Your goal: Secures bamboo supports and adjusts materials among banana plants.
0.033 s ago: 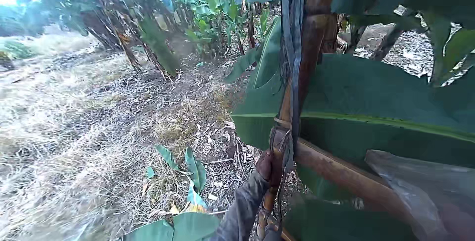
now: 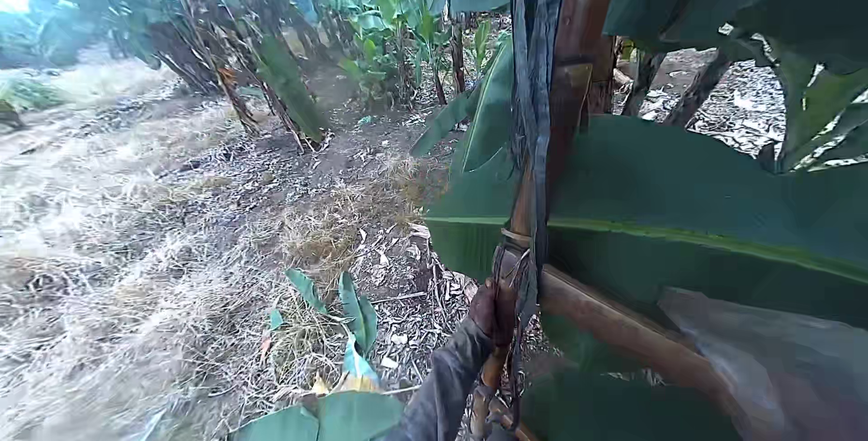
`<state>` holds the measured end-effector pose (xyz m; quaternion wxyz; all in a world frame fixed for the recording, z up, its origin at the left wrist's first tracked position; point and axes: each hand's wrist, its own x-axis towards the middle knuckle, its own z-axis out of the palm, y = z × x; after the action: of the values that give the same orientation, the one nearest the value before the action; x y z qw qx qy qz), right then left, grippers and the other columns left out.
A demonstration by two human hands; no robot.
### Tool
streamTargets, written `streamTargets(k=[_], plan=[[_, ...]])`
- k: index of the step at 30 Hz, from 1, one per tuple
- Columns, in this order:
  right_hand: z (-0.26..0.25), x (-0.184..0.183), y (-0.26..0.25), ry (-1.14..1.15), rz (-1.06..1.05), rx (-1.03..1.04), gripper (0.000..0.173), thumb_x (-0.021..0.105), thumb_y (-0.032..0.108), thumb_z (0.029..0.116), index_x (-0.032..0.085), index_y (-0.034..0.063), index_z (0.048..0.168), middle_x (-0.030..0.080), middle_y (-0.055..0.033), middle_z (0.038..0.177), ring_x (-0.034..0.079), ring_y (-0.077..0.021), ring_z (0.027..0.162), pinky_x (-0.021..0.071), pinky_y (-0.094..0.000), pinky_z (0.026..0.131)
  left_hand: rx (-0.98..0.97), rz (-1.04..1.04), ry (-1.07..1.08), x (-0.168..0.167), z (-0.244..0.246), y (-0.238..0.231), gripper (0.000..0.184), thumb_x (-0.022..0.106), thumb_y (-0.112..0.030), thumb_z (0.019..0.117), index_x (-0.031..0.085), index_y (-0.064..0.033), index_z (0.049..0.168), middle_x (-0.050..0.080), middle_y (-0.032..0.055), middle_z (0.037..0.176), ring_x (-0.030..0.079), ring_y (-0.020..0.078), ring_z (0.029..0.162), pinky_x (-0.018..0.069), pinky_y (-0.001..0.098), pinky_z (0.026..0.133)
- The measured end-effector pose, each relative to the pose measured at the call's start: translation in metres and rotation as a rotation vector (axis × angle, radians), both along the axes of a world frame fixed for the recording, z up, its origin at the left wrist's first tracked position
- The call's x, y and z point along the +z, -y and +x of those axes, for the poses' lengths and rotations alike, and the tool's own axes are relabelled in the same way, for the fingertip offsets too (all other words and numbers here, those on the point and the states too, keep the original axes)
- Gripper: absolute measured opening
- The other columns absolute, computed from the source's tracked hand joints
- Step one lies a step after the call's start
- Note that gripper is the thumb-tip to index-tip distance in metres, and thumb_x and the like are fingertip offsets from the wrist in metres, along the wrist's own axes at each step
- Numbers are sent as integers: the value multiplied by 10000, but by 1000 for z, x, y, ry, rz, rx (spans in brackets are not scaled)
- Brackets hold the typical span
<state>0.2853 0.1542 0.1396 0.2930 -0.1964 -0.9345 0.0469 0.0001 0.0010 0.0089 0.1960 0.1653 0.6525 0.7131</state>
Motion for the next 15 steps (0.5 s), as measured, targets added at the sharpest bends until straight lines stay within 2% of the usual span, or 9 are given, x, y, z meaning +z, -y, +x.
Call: streamTargets(k=[2,4,6,8,10,11,15], plan=[[0,-9,-13,-37,-13,7,483,716,274,942,626,-99,1235,674,-337,1123,691,-447,1033,553,-462,924,5,-96,96,13,-2,-3,633,166,-395,1088,552,75,1266,657,126,1007,629,119,895,538,361,853],[0,-9,-17,-53,-99,17,509,732,285,927,631,-98,1246,674,-345,1114,693,-454,1021,553,-483,925,19,-166,162,25,-3,-6,601,188,-355,1103,558,87,1274,655,170,1026,627,167,906,528,401,866],[0,-7,-15,-63,-132,-2,502,739,304,914,643,-82,1221,686,-323,1078,703,-425,980,561,-465,901,54,-222,210,34,-3,-8,595,198,-347,1123,587,91,1229,659,189,1014,630,201,907,526,424,868],[-1,-3,-13,-70,-153,-11,485,751,270,893,653,-104,1187,693,-326,1058,713,-430,949,572,-465,883,74,-227,237,36,-4,-10,619,190,-371,1129,603,78,1235,669,199,1049,641,221,948,523,437,894],[0,-1,-14,-52,-190,3,511,738,241,899,629,-153,1204,673,-360,1105,700,-464,984,557,-474,919,95,-181,267,33,-5,-14,646,186,-412,1124,592,64,1283,676,209,1110,654,231,1002,527,445,928],[1,1,-13,-45,-219,4,520,736,214,892,618,-176,1215,661,-381,1126,691,-490,999,551,-491,931,113,-174,277,34,-4,-18,633,198,-413,1125,593,59,1276,674,201,1103,651,224,988,526,436,917],[6,8,-7,-77,-279,-9,506,761,191,858,632,-143,1215,653,-384,1127,688,-489,1003,556,-493,925,108,-236,208,41,2,-16,479,275,-241,1117,595,98,1227,659,201,1085,628,200,977,510,403,923]])
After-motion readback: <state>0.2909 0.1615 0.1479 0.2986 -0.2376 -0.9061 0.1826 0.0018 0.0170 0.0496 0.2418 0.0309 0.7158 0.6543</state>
